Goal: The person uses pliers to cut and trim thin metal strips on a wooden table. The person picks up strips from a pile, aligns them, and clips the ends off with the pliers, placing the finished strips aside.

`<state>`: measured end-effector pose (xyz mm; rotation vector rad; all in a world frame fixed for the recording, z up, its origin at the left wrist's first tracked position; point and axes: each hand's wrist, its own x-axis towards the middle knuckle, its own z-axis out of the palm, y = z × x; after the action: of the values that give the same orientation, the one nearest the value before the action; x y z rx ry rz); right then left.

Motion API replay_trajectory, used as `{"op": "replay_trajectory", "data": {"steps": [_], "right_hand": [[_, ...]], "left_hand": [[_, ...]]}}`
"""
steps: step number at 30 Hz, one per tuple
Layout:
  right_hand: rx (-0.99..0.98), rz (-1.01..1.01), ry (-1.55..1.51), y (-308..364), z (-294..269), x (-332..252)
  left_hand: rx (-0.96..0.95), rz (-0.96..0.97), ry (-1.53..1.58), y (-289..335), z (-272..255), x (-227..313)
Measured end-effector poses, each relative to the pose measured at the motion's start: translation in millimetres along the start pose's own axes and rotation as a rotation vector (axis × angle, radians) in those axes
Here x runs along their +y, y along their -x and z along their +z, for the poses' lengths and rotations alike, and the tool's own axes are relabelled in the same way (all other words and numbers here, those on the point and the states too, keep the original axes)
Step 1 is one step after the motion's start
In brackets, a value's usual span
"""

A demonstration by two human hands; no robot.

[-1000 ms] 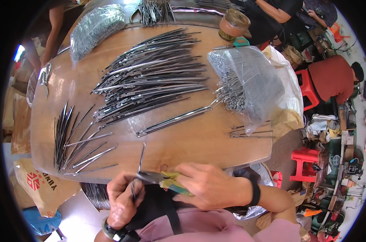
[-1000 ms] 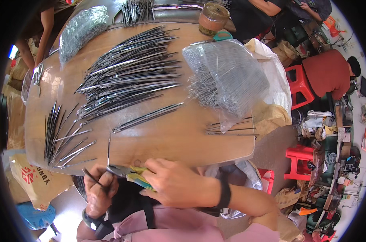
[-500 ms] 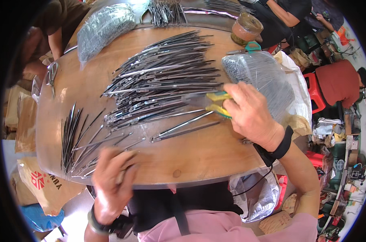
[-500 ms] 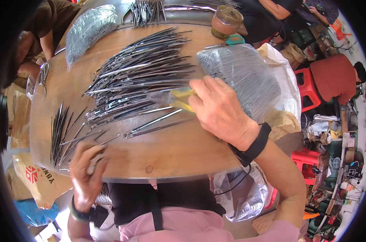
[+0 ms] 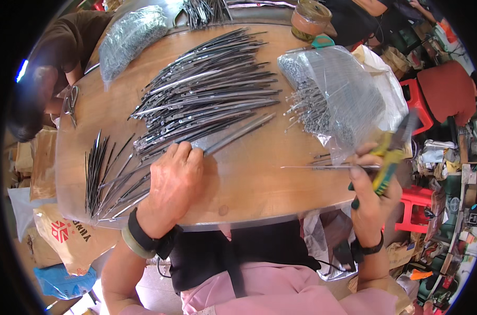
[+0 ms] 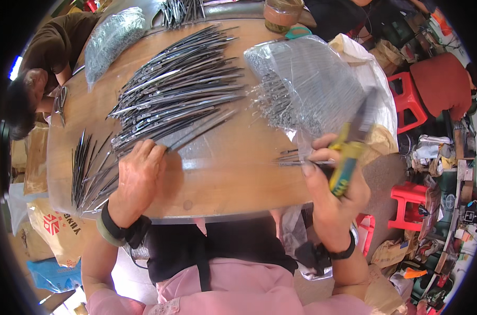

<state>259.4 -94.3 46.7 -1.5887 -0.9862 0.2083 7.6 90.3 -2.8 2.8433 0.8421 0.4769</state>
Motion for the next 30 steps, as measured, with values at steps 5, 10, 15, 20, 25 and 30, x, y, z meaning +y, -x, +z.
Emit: {"op": "replay_trajectory", "data": {"steps": [5,10,15,20,25,30], "right_hand": [[-0.057,0.268,0.132,19,-21,22],[0.042,0.632,-0.783,38,-49,42],[-0.019,0.802,-1.225,55,-33,49],[-0.132,0.663,-0.923,41,4,13],[-0.276,0.351,-0.625,27,1,8],[-0.344,0.240,-0.325,27,8,2]], "left_hand": [[0.099,0.061,0.034,4,-11,-8],[-0.208,-1.128,1.721,63,-49,28],[0.239,-1.124,2.034,93,-55,55],[-0.149,-1.015,2.202,66,-35,72],[-0.113,-0.968,1.841,79,-18,71],[-0.125,-0.928,1.611,86,-12,76]]}}
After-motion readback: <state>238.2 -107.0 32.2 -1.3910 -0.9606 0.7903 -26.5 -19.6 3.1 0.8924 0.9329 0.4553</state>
